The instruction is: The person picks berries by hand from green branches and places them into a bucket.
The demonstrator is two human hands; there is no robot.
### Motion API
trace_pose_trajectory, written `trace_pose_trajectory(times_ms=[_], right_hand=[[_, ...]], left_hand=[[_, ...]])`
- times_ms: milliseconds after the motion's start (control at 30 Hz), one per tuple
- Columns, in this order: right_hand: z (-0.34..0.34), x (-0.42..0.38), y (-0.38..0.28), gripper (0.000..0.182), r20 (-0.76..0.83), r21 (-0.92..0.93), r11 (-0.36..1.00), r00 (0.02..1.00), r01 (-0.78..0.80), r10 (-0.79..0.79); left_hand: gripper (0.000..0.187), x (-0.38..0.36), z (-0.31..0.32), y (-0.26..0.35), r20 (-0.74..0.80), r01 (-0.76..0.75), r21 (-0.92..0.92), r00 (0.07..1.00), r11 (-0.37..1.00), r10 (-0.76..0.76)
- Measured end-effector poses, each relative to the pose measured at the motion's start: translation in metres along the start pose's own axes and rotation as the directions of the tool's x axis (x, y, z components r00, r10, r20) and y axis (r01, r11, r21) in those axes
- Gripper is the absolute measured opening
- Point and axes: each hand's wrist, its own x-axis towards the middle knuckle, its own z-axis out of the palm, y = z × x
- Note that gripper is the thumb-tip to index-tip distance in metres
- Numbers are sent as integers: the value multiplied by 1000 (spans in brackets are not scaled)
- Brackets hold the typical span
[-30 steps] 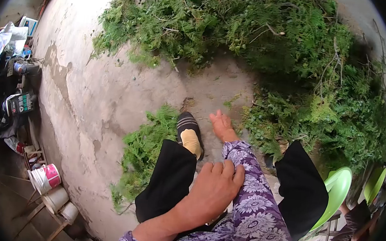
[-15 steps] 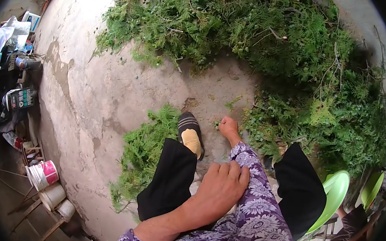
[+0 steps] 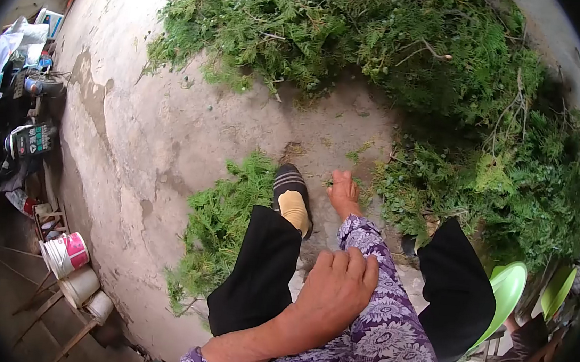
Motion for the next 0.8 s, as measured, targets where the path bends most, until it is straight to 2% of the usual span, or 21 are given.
trace_pose_trajectory(times_ms=[67, 133, 233, 267, 300, 333, 367, 400, 433, 467, 533, 567, 667, 800], right_hand=[[3, 4, -8, 26, -4, -63, 997, 999, 38, -39], [3, 6, -7, 26, 108, -80, 986, 985, 143, -134], [14, 11, 3, 27, 104, -151, 956, 966, 252, -238], [18, 17, 8, 27, 101, -153, 953, 964, 260, -247], [14, 21, 6, 25, 227, 154, 987, 971, 37, -72], [11, 25, 3, 22, 395, 405, 885, 917, -229, 56], [7, 27, 2, 22, 392, 402, 888, 919, -223, 53], [3, 28, 2, 26, 513, 714, 524, 856, -464, 59], [-2, 28, 5, 30, 612, 791, 15, 791, -612, -3], [-13, 25, 1, 30, 609, 793, 23, 793, -609, 5], [-39, 14, -12, 28, 529, 763, -250, 798, -597, -289], [-53, 8, -22, 28, 528, 768, -246, 802, -591, -279], [-78, 2, -49, 27, 418, 771, -246, 758, -588, -501], [-109, -3, -79, 29, 342, 780, -280, 756, -560, -559]], left_hand=[[32, -1, 9, 1, -33, 28, 17, 999, 999, -28], [32, -1, 11, 2, -60, 51, 29, 997, 998, -50], [32, 0, 9, 0, -81, 36, 22, 996, 999, -34], [30, 0, 12, 0, -151, 33, 35, 988, 999, -27], [30, 0, 11, 0, -159, 37, 39, 987, 999, -31], [28, 0, 9, 1, -128, 29, 18, 991, 999, -26], [27, -1, 8, 1, -98, 19, -6, 995, 1000, -20], [27, -2, 6, 2, -105, 19, -8, 994, 1000, -20], [26, -3, 6, 2, -116, 0, -2, 993, 1000, -1], [24, -3, 5, 3, -128, -20, 3, 992, 1000, 20], [24, -4, 8, 5, -156, -10, -15, 988, 1000, 8], [24, -4, 10, 6, -177, 5, -23, 984, 1000, -9], [24, -4, 11, 8, -186, 3, -29, 983, 1000, -9], [23, -2, 8, 5, -202, 9, -20, 979, 1000, -13]])
